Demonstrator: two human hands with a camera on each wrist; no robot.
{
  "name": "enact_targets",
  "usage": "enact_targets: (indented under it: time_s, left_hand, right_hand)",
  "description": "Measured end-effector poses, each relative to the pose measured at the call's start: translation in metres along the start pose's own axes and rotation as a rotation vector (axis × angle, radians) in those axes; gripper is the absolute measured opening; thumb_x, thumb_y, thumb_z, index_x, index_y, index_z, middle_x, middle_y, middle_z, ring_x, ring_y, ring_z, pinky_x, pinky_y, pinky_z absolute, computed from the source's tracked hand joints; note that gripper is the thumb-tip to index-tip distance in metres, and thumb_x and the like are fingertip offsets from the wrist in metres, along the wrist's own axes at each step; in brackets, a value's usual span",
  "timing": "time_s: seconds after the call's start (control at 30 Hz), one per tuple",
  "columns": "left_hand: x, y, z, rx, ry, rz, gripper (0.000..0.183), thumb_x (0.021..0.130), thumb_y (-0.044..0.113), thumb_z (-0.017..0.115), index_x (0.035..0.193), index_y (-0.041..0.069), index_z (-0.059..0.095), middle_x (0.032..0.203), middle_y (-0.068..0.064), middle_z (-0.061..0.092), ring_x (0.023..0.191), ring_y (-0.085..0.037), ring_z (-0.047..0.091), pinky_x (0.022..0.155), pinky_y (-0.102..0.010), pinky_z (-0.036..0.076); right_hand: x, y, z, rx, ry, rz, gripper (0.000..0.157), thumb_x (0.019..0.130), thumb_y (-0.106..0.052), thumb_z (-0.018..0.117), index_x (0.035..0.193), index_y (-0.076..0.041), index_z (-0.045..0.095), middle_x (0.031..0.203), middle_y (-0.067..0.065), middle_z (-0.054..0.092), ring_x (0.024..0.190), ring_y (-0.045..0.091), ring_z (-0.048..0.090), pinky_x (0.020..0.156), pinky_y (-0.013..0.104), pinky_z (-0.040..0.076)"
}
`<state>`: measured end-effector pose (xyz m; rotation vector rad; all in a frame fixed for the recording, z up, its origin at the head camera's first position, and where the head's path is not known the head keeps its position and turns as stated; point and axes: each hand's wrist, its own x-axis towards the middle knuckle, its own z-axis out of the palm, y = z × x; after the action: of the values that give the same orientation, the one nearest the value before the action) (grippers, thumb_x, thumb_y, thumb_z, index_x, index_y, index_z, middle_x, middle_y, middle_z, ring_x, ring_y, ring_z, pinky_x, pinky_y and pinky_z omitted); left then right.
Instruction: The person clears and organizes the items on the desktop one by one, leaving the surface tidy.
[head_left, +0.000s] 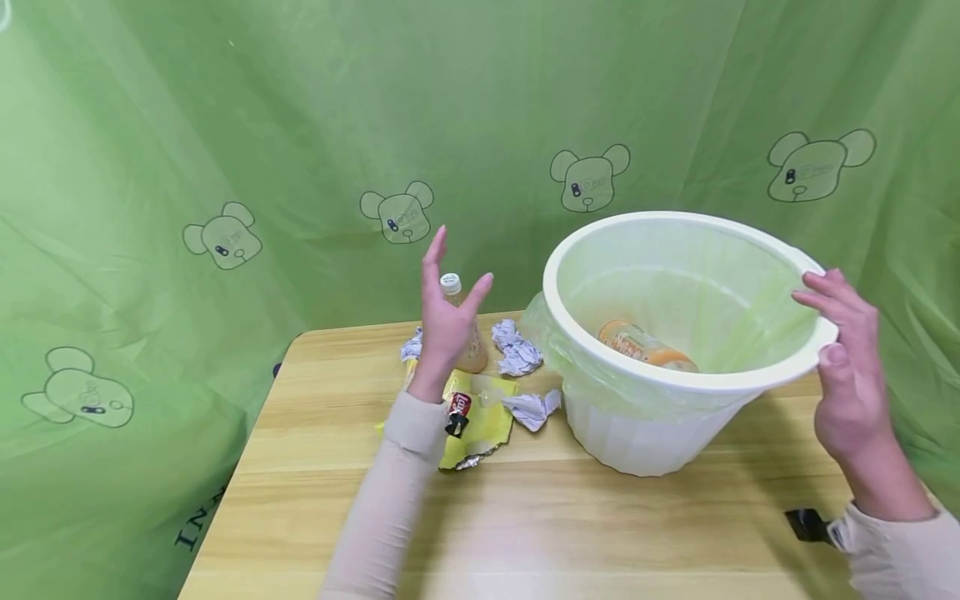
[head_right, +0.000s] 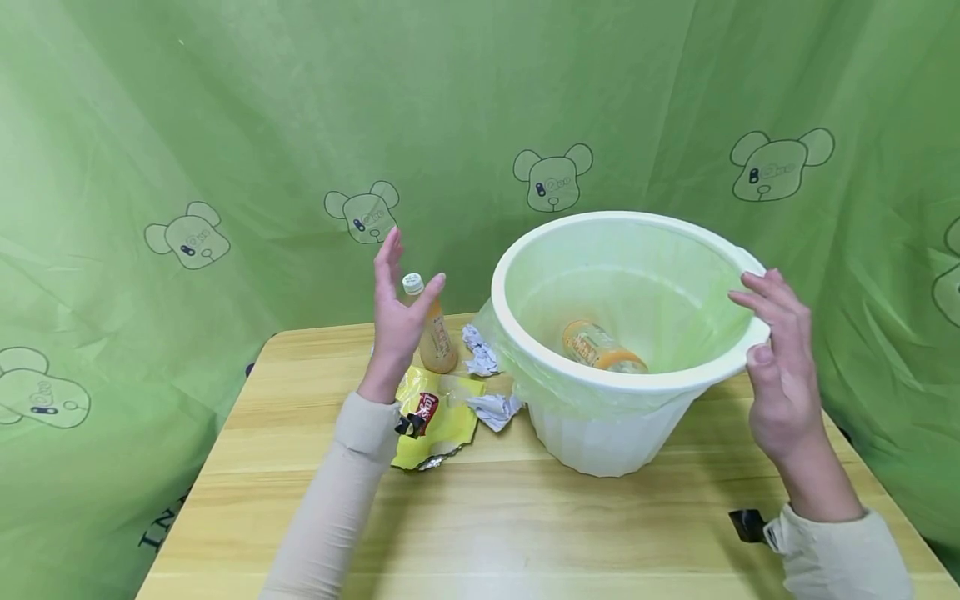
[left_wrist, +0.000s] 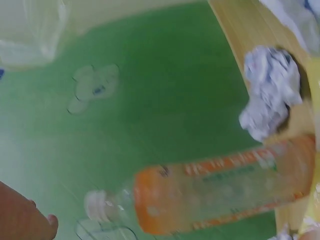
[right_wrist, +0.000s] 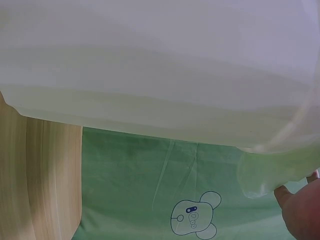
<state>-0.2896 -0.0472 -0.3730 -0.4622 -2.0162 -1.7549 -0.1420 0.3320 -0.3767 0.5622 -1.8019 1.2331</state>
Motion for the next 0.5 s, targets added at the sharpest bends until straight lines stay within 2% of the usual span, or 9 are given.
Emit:
enact_targets:
  time_s: [0.2,0.33,0.5]
  left_hand:
    - [0.009,-0.022,-0.013,0.056,0.001,-0.091,0.099,0.086,0.034,0.084,0.162,0.046,0.022,0.166,0.025,0.021,0.157,-0.011,0.018,0.128,-0.062,0.014]
    - [0.011,-0.043,-0.021,0.107,-0.001,-0.131,0.108,0.082,0.031,0.089,0.163,0.043,0.019,0.170,0.019,0.018,0.159,-0.017,0.017,0.129,-0.061,0.016]
    - [0.006,-0.065,-0.029,0.157,-0.027,-0.220,0.117,0.077,0.028,0.092,0.164,0.041,0.015,0.173,0.009,0.017,0.159,-0.022,0.018,0.129,-0.058,0.019]
  right_hand:
    - [0.000,0.003,-0.002,-0.004,0.001,-0.010,0.052,0.108,-0.030,0.042,0.137,0.012,0.054,0.154,0.003,0.047,0.154,0.027,0.029,0.133,0.039,0.007]
    - [-0.001,0.007,-0.004,-0.001,-0.004,-0.008,0.053,0.108,-0.030,0.042,0.137,0.012,0.054,0.154,0.004,0.047,0.154,0.027,0.028,0.133,0.040,0.007]
    - [-0.003,0.009,-0.005,-0.007,-0.015,-0.005,0.054,0.108,-0.031,0.041,0.138,0.011,0.054,0.155,0.003,0.046,0.154,0.026,0.028,0.133,0.041,0.006]
